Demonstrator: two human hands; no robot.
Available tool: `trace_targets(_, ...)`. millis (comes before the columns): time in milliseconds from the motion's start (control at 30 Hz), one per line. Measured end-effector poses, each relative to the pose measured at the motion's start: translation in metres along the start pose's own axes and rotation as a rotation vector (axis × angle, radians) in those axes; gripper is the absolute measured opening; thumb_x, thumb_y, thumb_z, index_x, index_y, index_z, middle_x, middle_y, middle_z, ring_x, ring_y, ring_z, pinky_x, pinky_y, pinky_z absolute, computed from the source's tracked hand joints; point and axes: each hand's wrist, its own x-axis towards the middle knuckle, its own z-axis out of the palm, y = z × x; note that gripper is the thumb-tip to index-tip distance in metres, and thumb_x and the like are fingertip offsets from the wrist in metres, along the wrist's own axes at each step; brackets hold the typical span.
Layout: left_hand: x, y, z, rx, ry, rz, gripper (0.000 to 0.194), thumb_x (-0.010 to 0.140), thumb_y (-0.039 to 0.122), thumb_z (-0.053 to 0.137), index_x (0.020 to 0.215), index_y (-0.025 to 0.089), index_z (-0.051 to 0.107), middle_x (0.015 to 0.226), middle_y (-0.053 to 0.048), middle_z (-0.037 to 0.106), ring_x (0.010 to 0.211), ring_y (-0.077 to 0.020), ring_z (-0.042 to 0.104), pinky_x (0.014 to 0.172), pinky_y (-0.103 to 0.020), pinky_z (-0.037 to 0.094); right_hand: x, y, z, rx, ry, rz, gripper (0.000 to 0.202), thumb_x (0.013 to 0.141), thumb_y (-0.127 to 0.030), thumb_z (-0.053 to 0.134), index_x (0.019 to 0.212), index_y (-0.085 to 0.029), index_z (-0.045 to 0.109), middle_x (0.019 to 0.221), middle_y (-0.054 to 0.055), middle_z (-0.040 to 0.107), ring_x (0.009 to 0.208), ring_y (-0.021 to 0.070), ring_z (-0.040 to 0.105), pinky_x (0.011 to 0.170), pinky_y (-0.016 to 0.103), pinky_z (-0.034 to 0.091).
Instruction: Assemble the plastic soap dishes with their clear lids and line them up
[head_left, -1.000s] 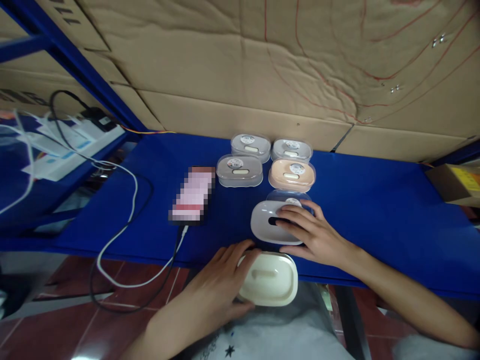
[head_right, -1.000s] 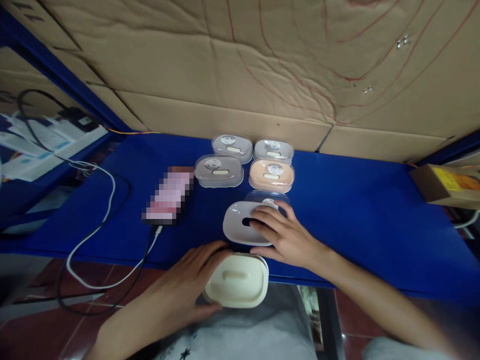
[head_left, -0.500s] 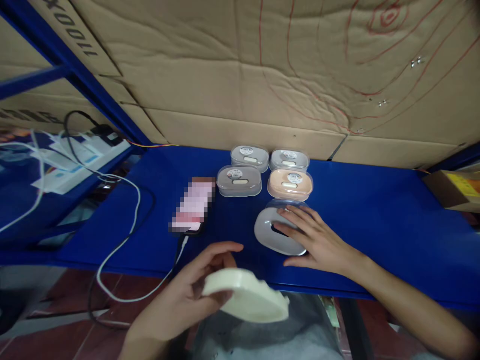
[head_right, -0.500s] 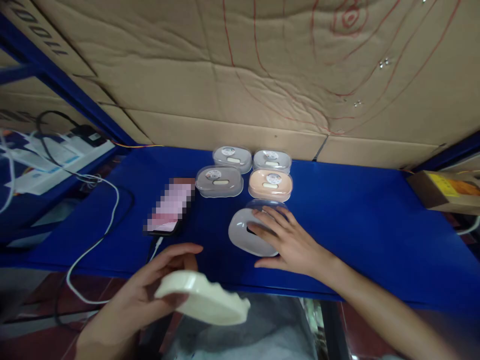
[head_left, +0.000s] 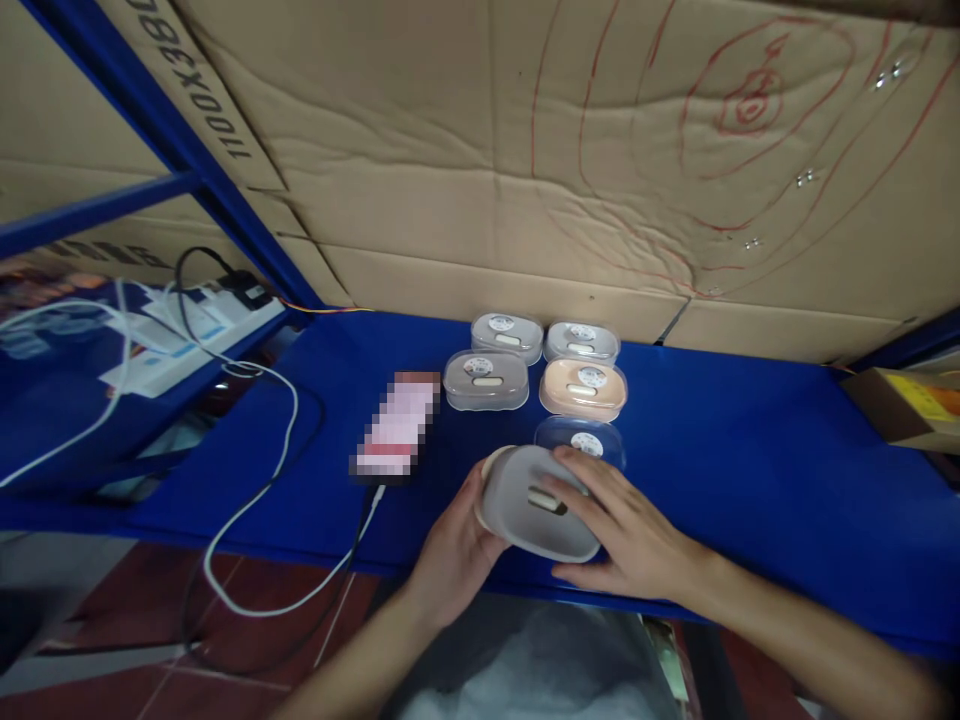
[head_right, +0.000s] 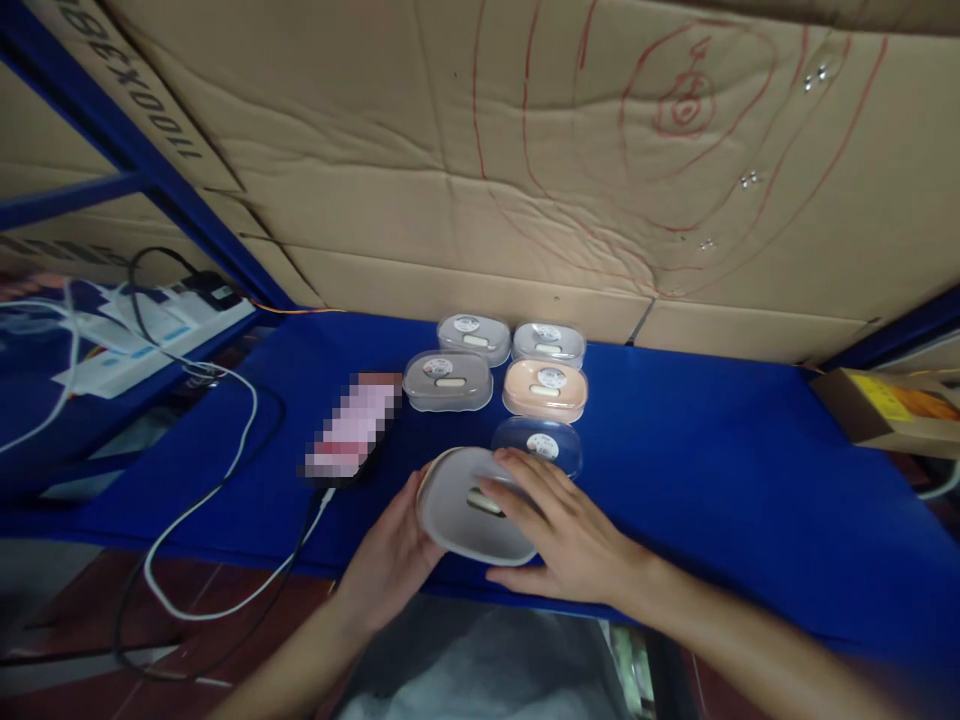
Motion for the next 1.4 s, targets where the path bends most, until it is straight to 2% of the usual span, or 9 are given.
trace_targets(200,0.002,-0.008,-0.001,0.051,-0.075,0.097,0.06,0.079,0.036,0.091,0.132,0.027,0.065,0.128,-0.006,0.077,0.121,-0.0243,0.072,0.102,-0.033,0.058,0.003,0.0,0.013,-0.032,-0.027,-0.022,0.079,0.1,-0.052,0.068,0.16,-0.009,0.039,0.163,0.028,0.045,0.158,0.0402,0.038,0.122,0.059,0.046)
trace_targets(367,0.003,-0.012,0.004,-0.086,0.036,0.104,0.05,0.079,0.026,0.088,0.126,0.024,0.07,0.117,-0.004,0.079,0.108,-0.0213,0.075,0.092,-0.027,0.059,0.005,0.001,0.016,-0.044,-0.022,-0.014,0.08,0.101,-0.057,0.065,0.16,-0.009,0.04,0.162,0.028,0.047,0.157,0.0401,0.039,0.124,0.058,0.044)
trace_targets(500,0.004,-0.01,0.004,-0.175,0.094,0.093,0.041,0.08,0.023,0.087,0.119,0.022,0.075,0.112,-0.004,0.081,0.102,-0.0196,0.074,0.089,-0.027,0.059,0.002,0.023,0.014,0.052,-0.013,-0.002,0.09,0.101,-0.073,0.048,0.167,-0.014,0.029,0.168,0.025,0.039,0.159,0.037,0.037,0.124,0.055,0.044)
trace_targets(600,0.006,-0.005,0.002,-0.195,0.122,0.109,0.038,0.084,0.023,0.083,0.121,0.022,0.074,0.116,-0.004,0.08,0.104,-0.0197,0.074,0.089,-0.028,0.06,-0.004,0.047,0.009,0.026,-0.008,0.155,0.073,0.109,-0.06,0.042,0.169,-0.021,0.026,0.168,0.019,0.043,0.158,0.0341,0.039,0.126,0.06,0.038)
trace_targets(700,0.007,-0.002,0.0,-0.242,0.146,0.099,0.033,0.088,0.023,0.079,0.12,0.021,0.074,0.113,-0.004,0.081,0.102,-0.0197,0.074,0.085,-0.029,0.061,-0.009,0.062,0.004,-0.062,-0.12,0.236,0.063,0.11,-0.05,0.05,0.165,-0.025,0.035,0.164,0.017,0.05,0.155,0.0346,0.044,0.126,0.066,0.034)
trace_targets(867,0.008,-0.002,0.002,-0.271,0.104,0.106,0.026,0.097,0.034,0.072,0.121,0.024,0.071,0.118,-0.004,0.08,0.109,-0.0253,0.074,0.09,-0.043,0.064,-0.013,0.063,0.003,-0.06,-0.151,0.229,0.073,0.096,-0.059,0.07,0.156,-0.023,0.049,0.157,0.019,0.054,0.147,0.038,0.052,0.118,0.061,0.046)
trace_targets(1033,0.009,-0.001,0.002,-0.257,0.019,0.142,0.028,0.103,0.036,0.062,0.129,0.027,0.069,0.13,-0.006,0.079,0.124,-0.0323,0.072,0.103,-0.062,0.058,-0.013,0.06,0.004,-0.084,-0.021,0.38,0.069,0.097,-0.057,0.069,0.156,-0.028,0.048,0.155,0.015,0.058,0.138,0.0374,0.061,0.108,0.057,0.056)
trace_targets(1133,0.009,-0.001,0.001,-0.243,-0.03,0.13,0.03,0.105,0.039,0.058,0.127,0.022,0.071,0.129,-0.009,0.079,0.123,-0.0362,0.073,0.105,-0.066,0.056,-0.011,0.057,0.004,-0.026,0.081,0.439,0.062,0.098,-0.056,0.068,0.151,-0.028,0.051,0.148,0.013,0.064,0.135,0.0356,0.064,0.107,0.055,0.057)
trace_targets(1400,0.011,0.0,0.003,-0.317,0.096,0.236,0.027,0.108,0.031,0.052,0.11,0.021,0.077,0.107,-0.003,0.086,0.103,-0.0222,0.08,0.095,-0.041,0.065,-0.008,0.047,0.002,0.192,0.261,0.593,0.042,0.097,-0.056,0.068,0.128,-0.028,0.067,0.131,0.008,0.074,0.112,0.0308,0.075,0.098,0.05,0.06)
